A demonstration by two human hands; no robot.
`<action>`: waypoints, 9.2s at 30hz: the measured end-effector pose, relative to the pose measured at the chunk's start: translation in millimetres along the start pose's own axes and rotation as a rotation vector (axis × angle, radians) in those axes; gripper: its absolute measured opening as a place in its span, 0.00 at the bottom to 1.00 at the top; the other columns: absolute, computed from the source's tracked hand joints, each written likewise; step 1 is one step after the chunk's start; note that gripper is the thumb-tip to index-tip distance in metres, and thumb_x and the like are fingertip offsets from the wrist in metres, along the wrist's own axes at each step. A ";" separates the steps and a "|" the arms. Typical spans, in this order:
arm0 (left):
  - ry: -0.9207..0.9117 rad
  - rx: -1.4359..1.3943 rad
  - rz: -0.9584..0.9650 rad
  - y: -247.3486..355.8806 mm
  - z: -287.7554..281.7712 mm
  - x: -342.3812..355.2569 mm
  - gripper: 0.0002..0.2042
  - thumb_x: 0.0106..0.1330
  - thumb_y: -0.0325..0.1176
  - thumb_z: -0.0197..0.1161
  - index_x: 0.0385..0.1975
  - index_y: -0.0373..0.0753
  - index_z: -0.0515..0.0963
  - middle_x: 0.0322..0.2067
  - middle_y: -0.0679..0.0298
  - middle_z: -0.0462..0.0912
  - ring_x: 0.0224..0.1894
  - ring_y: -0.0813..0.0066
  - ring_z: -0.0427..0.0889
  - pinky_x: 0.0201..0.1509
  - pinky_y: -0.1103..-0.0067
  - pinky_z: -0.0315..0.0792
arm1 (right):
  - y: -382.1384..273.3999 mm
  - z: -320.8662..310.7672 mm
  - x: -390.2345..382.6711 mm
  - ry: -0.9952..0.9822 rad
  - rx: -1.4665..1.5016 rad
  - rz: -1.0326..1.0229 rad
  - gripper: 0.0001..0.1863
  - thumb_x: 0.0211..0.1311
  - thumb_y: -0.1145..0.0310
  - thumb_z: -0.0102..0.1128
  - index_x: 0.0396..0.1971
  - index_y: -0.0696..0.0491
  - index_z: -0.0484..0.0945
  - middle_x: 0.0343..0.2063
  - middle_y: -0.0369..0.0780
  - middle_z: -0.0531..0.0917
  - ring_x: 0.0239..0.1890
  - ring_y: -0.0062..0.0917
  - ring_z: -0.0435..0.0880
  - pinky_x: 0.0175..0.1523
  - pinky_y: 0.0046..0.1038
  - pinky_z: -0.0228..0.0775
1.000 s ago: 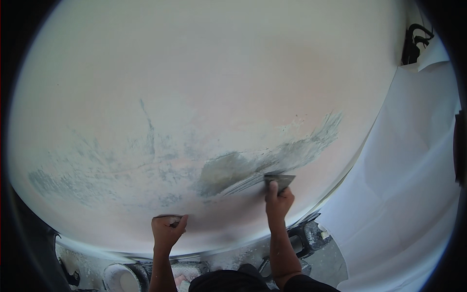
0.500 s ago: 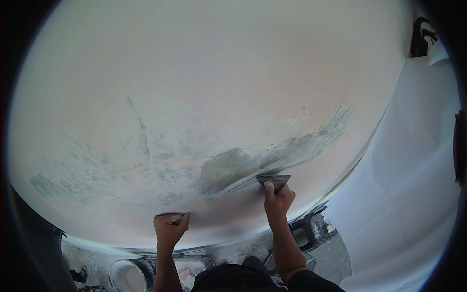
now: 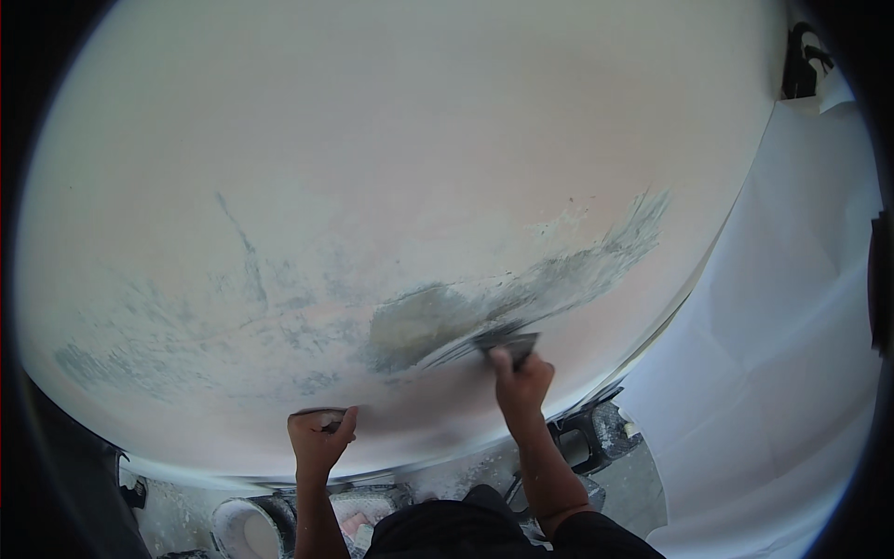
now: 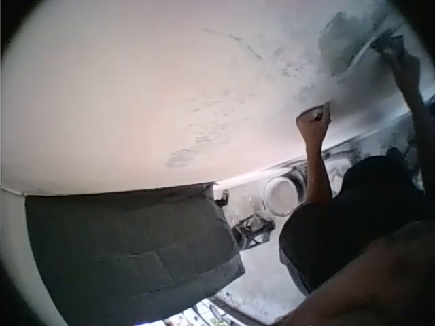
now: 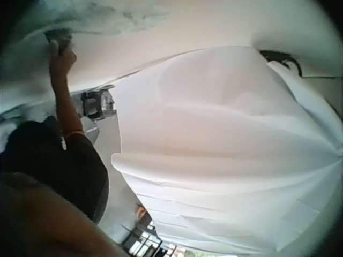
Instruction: Using a putty knife to apply and smooth joint compound onto a wall surface.
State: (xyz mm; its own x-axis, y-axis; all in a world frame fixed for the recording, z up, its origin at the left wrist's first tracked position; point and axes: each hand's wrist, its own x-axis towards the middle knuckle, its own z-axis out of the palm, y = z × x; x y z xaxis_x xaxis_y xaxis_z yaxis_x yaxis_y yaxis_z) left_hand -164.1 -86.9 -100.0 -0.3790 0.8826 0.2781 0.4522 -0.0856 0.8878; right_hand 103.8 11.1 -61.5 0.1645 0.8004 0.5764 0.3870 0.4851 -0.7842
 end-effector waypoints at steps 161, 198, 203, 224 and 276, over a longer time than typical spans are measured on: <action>-0.024 0.000 0.069 -2.9 -3.3 -0.7 0.12 0.59 0.31 0.67 0.16 0.32 0.81 0.12 0.63 0.80 0.14 0.79 0.80 0.19 0.84 0.71 | 15.3 43.5 -46.7 -0.041 -0.038 -0.135 0.14 0.58 0.64 0.66 0.23 0.61 0.80 0.13 0.38 0.79 0.16 0.18 0.76 0.25 0.24 0.66; -0.011 -0.030 0.077 -2.5 -5.0 -1.2 0.12 0.59 0.30 0.67 0.15 0.32 0.81 0.11 0.63 0.80 0.14 0.80 0.80 0.19 0.84 0.71 | 13.5 30.3 -30.7 0.025 0.072 0.011 0.19 0.61 0.61 0.64 0.18 0.60 0.76 0.11 0.38 0.77 0.15 0.18 0.75 0.24 0.25 0.66; 0.000 -0.034 0.064 1.2 -1.7 0.7 0.13 0.59 0.31 0.68 0.15 0.32 0.80 0.11 0.64 0.79 0.13 0.80 0.80 0.19 0.84 0.71 | 12.2 32.1 -35.7 -0.012 0.136 0.013 0.18 0.60 0.62 0.65 0.19 0.61 0.78 0.11 0.36 0.76 0.16 0.15 0.72 0.23 0.23 0.62; 0.000 -0.017 0.086 -0.4 -0.7 0.2 0.12 0.59 0.31 0.68 0.15 0.33 0.81 0.11 0.64 0.79 0.14 0.79 0.80 0.19 0.84 0.71 | 21.6 25.1 -26.5 0.185 0.176 0.019 0.11 0.57 0.66 0.65 0.25 0.61 0.81 0.17 0.39 0.82 0.21 0.17 0.78 0.30 0.24 0.70; -0.015 0.007 0.102 -3.1 -2.8 -0.5 0.09 0.58 0.26 0.68 0.19 0.28 0.82 0.14 0.62 0.81 0.15 0.79 0.80 0.19 0.85 0.70 | 23.8 29.7 -37.1 0.074 0.083 -0.092 0.13 0.57 0.66 0.64 0.22 0.61 0.79 0.14 0.40 0.79 0.17 0.19 0.77 0.26 0.25 0.68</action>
State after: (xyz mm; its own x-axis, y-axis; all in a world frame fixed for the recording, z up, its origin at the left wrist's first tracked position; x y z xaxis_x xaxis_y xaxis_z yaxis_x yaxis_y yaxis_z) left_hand -167.6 -88.4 -101.8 -0.3185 0.8763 0.3616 0.4932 -0.1726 0.8526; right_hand 79.9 3.4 -108.4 0.1992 0.7245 0.6599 0.3273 0.5856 -0.7416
